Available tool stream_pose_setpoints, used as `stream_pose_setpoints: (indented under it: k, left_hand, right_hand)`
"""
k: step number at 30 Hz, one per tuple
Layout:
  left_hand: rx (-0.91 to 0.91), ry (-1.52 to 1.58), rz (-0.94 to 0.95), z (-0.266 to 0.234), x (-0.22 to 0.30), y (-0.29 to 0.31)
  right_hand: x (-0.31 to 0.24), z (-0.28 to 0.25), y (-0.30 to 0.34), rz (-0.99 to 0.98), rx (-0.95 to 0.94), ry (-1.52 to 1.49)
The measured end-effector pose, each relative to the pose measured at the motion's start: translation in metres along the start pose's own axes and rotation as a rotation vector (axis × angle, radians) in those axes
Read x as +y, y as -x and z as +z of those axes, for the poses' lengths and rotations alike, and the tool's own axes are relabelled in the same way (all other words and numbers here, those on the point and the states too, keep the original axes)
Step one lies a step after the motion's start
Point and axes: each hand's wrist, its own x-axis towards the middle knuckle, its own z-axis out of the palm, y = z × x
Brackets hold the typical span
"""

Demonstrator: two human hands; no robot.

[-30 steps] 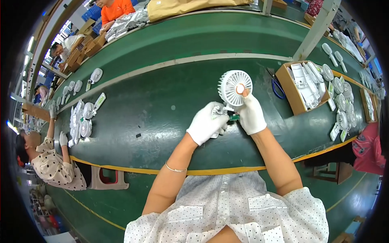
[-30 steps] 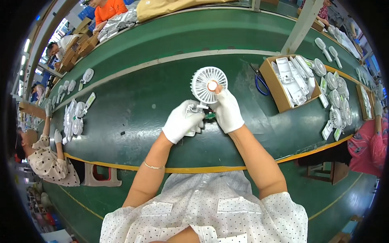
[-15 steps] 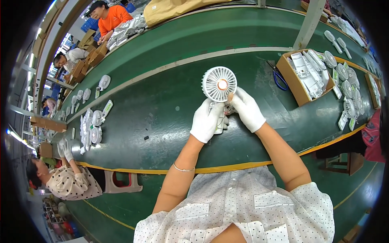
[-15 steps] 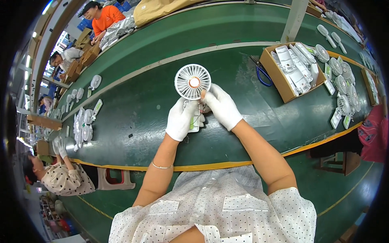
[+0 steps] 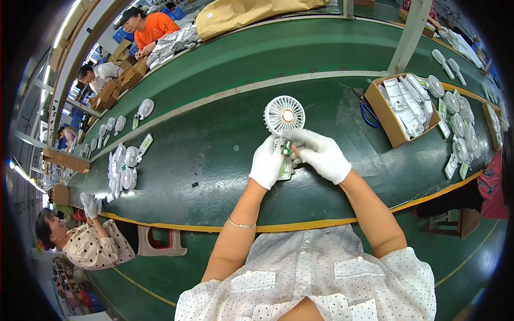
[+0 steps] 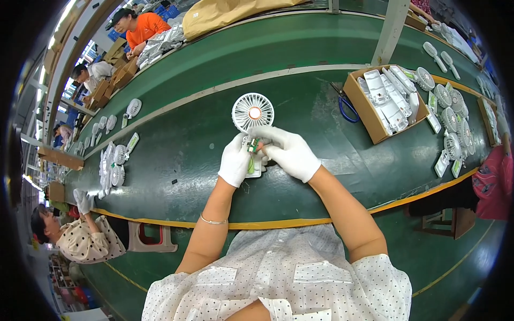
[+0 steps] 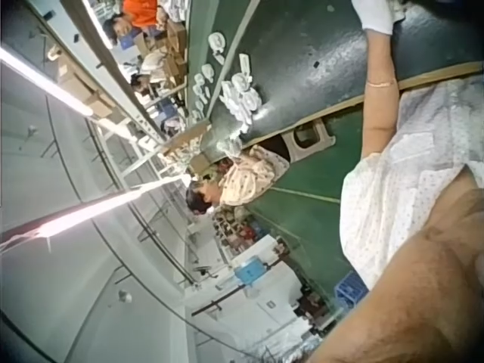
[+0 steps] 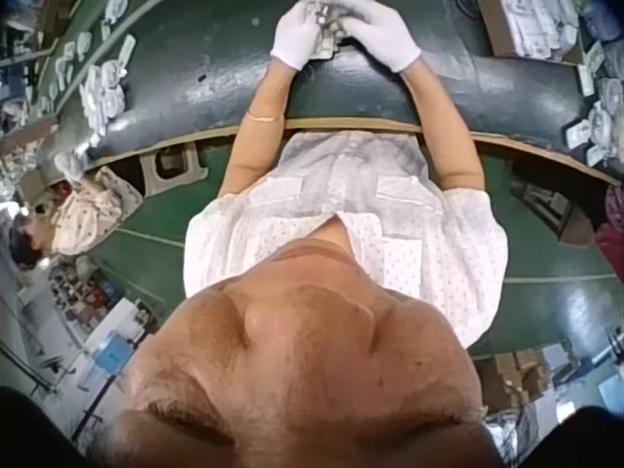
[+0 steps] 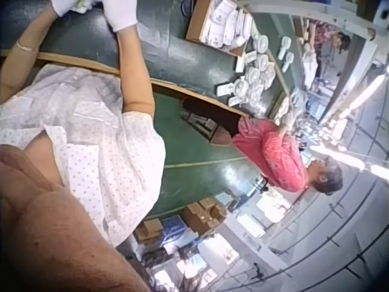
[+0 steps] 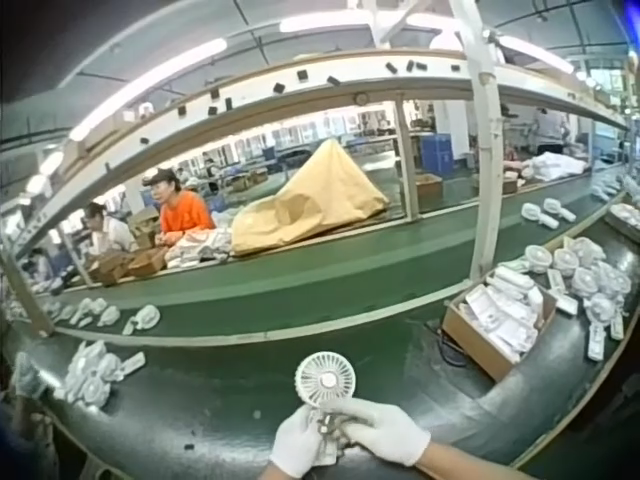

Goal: The person assembles portable fans by connecting internal wiring, attaching the handle covers, and testing each fan before placing them onto the conveyor belt.

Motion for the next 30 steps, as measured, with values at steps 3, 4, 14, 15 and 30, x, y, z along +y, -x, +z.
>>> stream_pose_setpoints:
  k: [3, 4, 14, 15, 30]
  left_hand:
    - [-0.138, 0.178, -0.168, 0.003, 0.004, -0.002]
    - [-0.137, 0.194, -0.171, 0.006, 0.009, -0.001]
    - [-0.254, 0.299, -0.237, -0.007, 0.009, 0.004]
    - [-0.256, 0.350, -0.257, -0.008, 0.008, 0.004]
    - [-0.272, 0.571, -0.234, 0.001, -0.005, -0.002]
  right_hand:
    - [0.003, -0.002, 0.001, -0.482, 0.153, 0.792]
    - [0.004, -0.005, 0.000, -0.472, 0.147, 0.804]
    - [0.002, 0.005, 0.001, -0.736, 0.122, 1.064]
    - [0.003, 0.007, 0.002, -0.727, 0.088, 1.092]
    - [0.008, 0.007, -0.006, -0.855, 0.239, 1.158]
